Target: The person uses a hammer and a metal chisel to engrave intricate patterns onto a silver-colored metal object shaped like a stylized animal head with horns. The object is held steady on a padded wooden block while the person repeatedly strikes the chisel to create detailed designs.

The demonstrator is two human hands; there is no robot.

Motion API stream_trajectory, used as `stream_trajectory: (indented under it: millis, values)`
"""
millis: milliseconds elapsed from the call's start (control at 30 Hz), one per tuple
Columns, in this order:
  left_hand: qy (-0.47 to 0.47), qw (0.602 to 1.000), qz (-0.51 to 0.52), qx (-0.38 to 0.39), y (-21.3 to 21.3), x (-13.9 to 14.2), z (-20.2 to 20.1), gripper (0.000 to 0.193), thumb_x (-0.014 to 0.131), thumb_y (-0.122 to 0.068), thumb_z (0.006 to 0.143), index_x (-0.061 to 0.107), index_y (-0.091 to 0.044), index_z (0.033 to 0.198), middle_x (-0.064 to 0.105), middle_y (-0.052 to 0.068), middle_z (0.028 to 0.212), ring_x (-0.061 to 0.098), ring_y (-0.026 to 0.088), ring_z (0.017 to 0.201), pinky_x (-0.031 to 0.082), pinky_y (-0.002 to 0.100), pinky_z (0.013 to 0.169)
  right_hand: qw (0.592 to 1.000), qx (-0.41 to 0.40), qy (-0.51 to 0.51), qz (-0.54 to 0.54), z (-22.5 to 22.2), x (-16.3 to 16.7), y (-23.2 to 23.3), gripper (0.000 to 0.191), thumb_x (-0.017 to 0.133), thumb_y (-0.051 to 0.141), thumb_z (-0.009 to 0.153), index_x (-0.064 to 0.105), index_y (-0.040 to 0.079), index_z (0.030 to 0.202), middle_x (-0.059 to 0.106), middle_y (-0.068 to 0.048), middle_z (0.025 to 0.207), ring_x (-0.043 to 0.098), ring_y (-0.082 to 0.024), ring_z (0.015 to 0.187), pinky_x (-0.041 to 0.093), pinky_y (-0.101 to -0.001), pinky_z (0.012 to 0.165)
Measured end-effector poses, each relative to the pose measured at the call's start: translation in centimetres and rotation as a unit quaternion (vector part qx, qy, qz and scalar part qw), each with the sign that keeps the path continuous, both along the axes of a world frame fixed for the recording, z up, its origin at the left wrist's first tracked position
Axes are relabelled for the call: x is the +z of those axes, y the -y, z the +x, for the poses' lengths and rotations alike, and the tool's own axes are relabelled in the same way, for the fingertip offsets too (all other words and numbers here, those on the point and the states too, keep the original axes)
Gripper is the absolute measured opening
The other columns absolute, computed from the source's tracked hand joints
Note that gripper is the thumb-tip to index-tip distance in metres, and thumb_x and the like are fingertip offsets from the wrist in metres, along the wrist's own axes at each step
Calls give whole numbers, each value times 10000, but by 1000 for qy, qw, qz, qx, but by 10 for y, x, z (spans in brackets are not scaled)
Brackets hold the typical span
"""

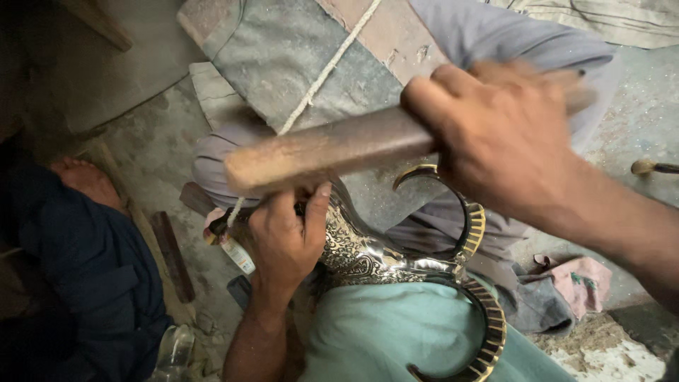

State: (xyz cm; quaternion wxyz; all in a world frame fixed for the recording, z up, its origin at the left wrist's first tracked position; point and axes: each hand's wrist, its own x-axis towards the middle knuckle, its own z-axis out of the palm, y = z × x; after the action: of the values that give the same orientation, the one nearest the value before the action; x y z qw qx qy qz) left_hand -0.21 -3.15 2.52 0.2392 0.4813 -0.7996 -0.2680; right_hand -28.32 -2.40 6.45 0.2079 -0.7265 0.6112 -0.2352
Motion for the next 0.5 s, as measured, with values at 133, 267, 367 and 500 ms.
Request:
stream_trajectory:
  millis: [133,267,367,500]
  values:
    - [-11,1000,13,-4,1,1,1,302,707,-165,1026,610,45,1220,735,167,1017,760,303,889,592,375,776,993,-39,93,68,6,4,2,406,672,7,737,548,51,1120,671,-159,876,720,-307,772,538,-461,648]
    - [8,999,39,-7,3,1,0,222,738,-178,998,641,5,1080,732,140,898,761,265,780,577,364,694,985,19,-166,-52,7,5,3,324,749,8,753,590,58,1031,692,-160,850,662,-333,654,484,-484,565]
    - [-22,999,10,-29,4,4,-1,285,671,-145,1040,595,50,1233,724,189,1046,758,319,918,595,374,783,993,-27,105,42,4,5,1,388,692,59,756,543,36,1113,629,-139,794,649,-347,722,505,-443,616]
    - [-20,999,36,-27,6,7,-3,236,693,-149,1023,614,27,1158,720,165,948,747,317,816,578,393,729,977,-2,-210,42,3,4,-3,281,716,111,851,616,72,1112,686,-113,869,639,-286,611,509,-433,563]
